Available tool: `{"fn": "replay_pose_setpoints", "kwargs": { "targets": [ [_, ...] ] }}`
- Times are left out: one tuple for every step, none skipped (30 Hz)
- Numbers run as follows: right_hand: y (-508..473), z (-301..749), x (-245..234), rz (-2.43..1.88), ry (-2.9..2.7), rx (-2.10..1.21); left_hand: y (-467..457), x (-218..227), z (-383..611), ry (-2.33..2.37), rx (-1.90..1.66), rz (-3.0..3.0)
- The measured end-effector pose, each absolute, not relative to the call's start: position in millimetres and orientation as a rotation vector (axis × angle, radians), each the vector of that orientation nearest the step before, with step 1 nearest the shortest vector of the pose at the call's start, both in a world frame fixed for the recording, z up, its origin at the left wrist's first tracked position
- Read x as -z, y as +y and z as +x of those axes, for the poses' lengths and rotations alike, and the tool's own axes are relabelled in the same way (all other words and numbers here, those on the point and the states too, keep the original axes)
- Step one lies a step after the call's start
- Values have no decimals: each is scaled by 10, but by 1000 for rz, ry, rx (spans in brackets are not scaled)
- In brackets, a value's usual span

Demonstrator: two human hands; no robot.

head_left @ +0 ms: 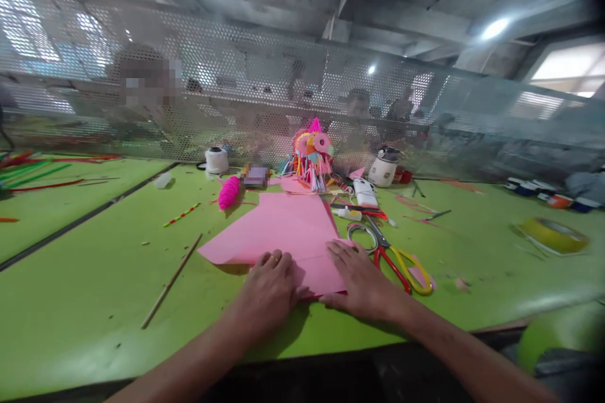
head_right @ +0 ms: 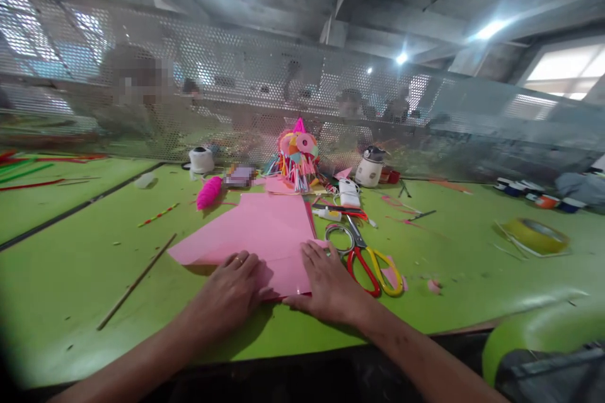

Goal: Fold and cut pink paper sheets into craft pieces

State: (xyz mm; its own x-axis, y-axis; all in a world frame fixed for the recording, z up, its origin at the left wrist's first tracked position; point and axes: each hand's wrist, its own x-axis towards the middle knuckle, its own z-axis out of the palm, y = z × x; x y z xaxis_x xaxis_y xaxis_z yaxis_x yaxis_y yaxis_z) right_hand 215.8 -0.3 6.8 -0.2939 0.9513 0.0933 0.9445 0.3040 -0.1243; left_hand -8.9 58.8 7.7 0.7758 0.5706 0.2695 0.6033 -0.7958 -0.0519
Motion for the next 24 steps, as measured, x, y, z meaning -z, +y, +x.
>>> {"fn": "replay_pose_setpoints", "kwargs": {
  "targets": [
    [-21, 2193, -71, -1788, -2408, -66, 586, -86, -86, -944, 357, -2834],
    [-38, 2220, -72, -1802, -2404, -66, 585, -96, -83, -950, 351, -2838],
    [-54, 2240, -69, -1815, -2393, -64, 582, -106, -80, -959, 347, -2843],
    [-67, 2258, -60, -1829, -2376, -59, 579, -116, -79, -968, 342, -2849],
    [-78, 2278, -47, -1845, -2351, -50, 576, -126, -77, -977, 337, -2855],
    [-87, 2304, -31, -1865, -2319, -40, 572, -136, -77, -985, 330, -2859],
    [-96, 2340, -13, -1892, -2279, -26, 568, -144, -77, -995, 324, -2862],
    [-104, 2390, 4, -1920, -2226, -2, 564, -149, -78, -1004, 319, -2865],
    [-112, 2452, 17, -1938, -2165, 35, 560, -153, -79, -1012, 318, -2869],
    [-119, 2526, 23, -1938, -2104, 76, 557, -154, -82, -1018, 326, -2872],
    [-123, 2607, 22, -1917, -2045, 124, 555, -153, -85, -1024, 342, -2873],
    [-123, 2689, 12, -1877, -1987, 172, 553, -151, -88, -1022, 360, -2877],
    [-117, 2767, -5, -1827, -1936, 207, 552, -148, -91, -1014, 379, -2883],
    [-103, 2835, -28, -1782, -1895, 214, 553, -145, -92, -1004, 394, -2887],
    [-80, 2888, -53, -1752, -1865, 193, 553, -141, -93, -996, 403, -2889],
    [-50, 2922, -79, -1741, -1844, 149, 554, -137, -93, -991, 405, -2889],
    [-13, 2937, -102, -1747, -1829, 87, 555, -134, -93, -993, 405, -2885],
    [28, 2933, -120, -1760, -1826, 12, 555, -130, -93, -1000, 407, -2878],
    [71, 2911, -133, -1769, -1830, -49, 555, -128, -93, -1008, 410, -2872],
    [113, 2875, -141, -1765, -1846, -83, 553, -128, -94, -1012, 417, -2869],
    [154, 2829, -143, -1747, -1868, -92, 549, -129, -96, -1010, 426, -2870],
    [195, 2780, -141, -1725, -1887, -90, 544, -132, -98, -1001, 435, -2875],
    [236, 2732, -135, -1710, -1893, -93, 538, -136, -100, -989, 441, -2882],
    [281, 2690, -129, -1723, -1876, -122, 532, -140, -101, -979, 445, -2888]
  ]
}}
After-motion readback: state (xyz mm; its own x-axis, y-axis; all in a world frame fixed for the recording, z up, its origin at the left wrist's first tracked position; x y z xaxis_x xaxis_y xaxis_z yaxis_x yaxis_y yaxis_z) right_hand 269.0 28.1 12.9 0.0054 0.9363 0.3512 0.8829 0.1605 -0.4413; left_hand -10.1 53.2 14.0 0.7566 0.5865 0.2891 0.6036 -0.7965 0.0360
